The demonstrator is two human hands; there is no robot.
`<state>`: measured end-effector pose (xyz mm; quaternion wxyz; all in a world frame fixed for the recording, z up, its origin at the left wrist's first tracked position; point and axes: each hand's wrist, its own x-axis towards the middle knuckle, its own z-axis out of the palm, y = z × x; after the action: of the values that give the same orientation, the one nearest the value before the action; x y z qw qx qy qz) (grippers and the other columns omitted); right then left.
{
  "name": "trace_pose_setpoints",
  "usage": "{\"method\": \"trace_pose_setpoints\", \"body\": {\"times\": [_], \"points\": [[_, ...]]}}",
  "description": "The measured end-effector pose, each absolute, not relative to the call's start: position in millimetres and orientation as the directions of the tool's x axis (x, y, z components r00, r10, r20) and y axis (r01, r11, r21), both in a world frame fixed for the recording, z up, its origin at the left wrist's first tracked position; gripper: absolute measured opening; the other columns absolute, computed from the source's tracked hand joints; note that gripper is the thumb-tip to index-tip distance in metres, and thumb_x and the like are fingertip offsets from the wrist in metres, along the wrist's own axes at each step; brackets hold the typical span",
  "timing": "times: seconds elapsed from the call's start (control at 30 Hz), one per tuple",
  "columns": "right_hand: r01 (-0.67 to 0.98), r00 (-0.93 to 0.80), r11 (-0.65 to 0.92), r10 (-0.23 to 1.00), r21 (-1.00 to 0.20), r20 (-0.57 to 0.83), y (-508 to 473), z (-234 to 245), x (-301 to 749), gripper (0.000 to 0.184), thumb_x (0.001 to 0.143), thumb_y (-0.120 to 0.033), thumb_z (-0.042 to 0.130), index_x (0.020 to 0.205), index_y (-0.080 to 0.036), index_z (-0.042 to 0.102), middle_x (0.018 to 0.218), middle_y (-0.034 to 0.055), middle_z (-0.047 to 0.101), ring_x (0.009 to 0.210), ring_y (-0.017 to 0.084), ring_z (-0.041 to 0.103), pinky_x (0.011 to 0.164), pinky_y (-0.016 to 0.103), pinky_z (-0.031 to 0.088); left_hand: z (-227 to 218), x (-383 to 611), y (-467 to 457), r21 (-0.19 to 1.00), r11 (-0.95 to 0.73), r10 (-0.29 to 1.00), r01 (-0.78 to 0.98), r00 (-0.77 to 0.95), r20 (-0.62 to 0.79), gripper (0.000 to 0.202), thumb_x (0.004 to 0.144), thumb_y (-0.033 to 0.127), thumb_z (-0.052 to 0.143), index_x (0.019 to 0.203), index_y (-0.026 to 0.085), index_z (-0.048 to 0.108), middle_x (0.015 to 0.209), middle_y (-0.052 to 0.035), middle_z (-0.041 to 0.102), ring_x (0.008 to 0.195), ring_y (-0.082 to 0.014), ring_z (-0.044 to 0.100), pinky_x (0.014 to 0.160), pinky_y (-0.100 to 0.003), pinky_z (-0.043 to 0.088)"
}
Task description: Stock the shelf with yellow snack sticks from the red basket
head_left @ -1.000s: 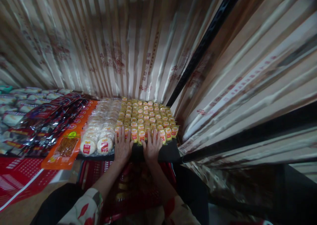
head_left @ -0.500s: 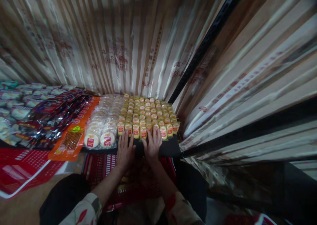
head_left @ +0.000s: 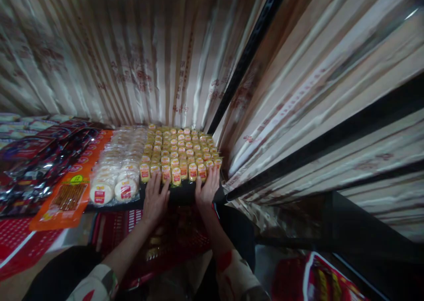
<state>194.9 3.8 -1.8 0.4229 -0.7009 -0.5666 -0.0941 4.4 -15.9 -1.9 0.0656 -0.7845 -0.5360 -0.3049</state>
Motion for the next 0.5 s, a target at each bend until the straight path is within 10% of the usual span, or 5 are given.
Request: {"method": "trace_pose_setpoints", "body": {"times": [0.5], "points": [[0.698,0.514,-0.031,0.717,-0.716,0.470,55,-7,240,0.056,0.093,-0.038,0.023,0.139,-0.006,0.031,0.140,0.0217,0.039,0.132,0.027,0.033,0.106,0.049,0.029,-7,124,34,0.058,-0.584,0.661,0.809,0.433,0.613,0.045,0.088,0.023,0.044,0.132,0.016,0.046,0.143,-0.0128,0.041,0.137,-0.0263,0.031,0.109,-0.046,0.029]]}}
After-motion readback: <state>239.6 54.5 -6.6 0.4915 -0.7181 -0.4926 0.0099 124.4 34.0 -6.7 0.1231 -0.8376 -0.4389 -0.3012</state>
